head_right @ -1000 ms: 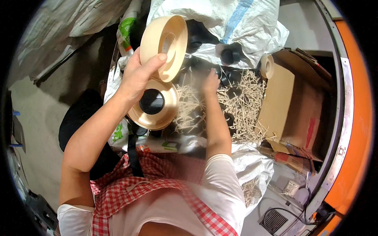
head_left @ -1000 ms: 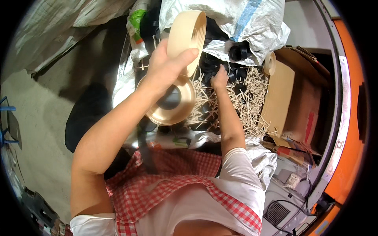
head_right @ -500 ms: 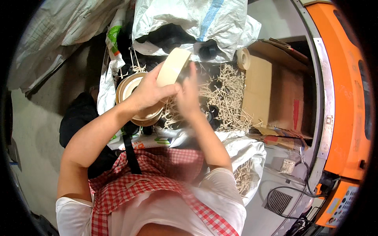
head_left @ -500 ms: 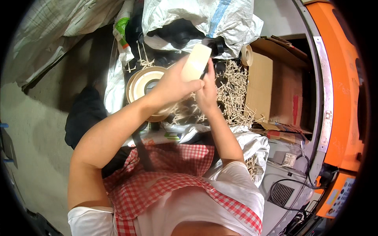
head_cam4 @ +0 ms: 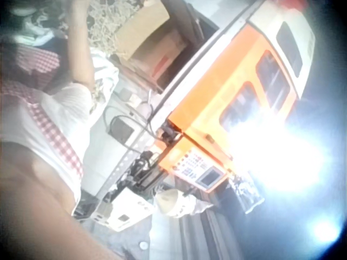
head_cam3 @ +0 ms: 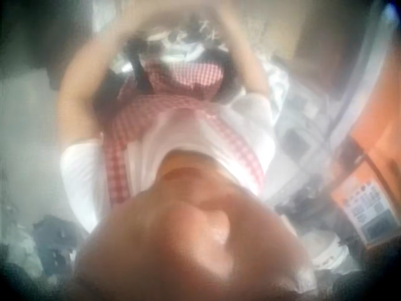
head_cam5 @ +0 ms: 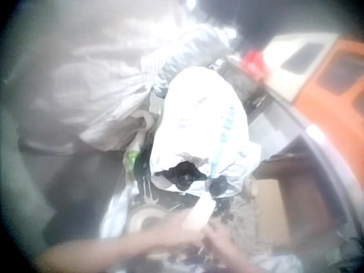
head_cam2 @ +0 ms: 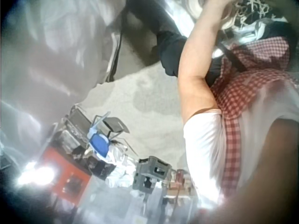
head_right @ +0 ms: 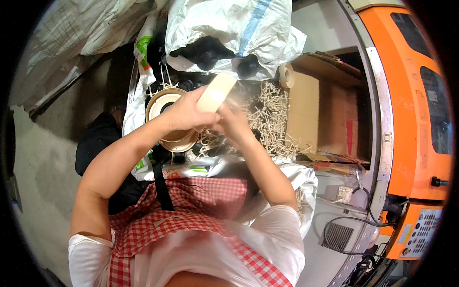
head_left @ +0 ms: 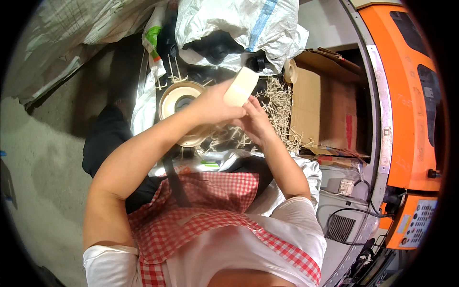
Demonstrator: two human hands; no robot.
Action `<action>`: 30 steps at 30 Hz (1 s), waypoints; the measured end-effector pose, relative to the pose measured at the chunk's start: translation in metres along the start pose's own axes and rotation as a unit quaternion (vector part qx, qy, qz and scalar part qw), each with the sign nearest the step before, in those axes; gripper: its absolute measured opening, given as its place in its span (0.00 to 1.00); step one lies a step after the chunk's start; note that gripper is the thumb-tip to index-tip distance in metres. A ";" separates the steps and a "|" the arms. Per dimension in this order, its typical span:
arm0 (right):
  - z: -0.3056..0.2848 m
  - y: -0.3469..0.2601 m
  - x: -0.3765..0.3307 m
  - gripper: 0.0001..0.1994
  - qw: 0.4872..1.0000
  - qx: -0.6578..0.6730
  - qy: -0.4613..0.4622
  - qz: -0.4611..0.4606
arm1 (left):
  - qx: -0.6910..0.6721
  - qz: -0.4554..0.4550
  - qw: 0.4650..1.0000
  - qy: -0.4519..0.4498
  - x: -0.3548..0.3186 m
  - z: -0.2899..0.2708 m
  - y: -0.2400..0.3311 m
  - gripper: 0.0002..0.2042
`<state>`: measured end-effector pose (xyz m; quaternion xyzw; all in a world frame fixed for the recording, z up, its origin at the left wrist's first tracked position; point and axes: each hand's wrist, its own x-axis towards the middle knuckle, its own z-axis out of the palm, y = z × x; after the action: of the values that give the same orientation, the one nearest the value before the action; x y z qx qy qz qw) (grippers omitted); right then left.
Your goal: The person picks up plastic rings from a bin and removes thin plastic debris from them by hand, then places the cleaned rings into a large white bag.
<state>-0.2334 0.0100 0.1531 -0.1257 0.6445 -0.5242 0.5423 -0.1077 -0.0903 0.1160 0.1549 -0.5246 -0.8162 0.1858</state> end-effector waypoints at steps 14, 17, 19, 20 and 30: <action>-0.058 0.026 -0.001 0.32 0.971 0.003 -0.157 0.180 | 0.108 0.050 0.992 -0.043 -0.006 0.008 -0.007 0.28; -0.042 0.047 -0.004 0.36 0.771 -0.469 0.066 -0.426 | 0.118 0.024 0.992 -0.036 -0.008 0.011 -0.008 0.29; -0.053 0.023 -0.005 0.33 0.981 -0.177 -0.075 -0.036 | 0.149 0.024 0.988 -0.027 -0.008 0.012 -0.011 0.29; -0.049 0.019 -0.006 0.32 0.984 -0.158 -0.075 0.034 | 0.124 0.020 0.992 -0.017 -0.009 0.011 -0.013 0.29; -0.058 0.064 0.007 0.13 0.935 -0.275 0.200 -0.096 | 0.053 0.152 0.985 0.054 -0.018 0.007 0.001 0.36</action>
<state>-0.2589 0.0626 0.0891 -0.2236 0.8438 -0.3900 0.2932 -0.0944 -0.0766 0.1207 0.1269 -0.5741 -0.7398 0.3271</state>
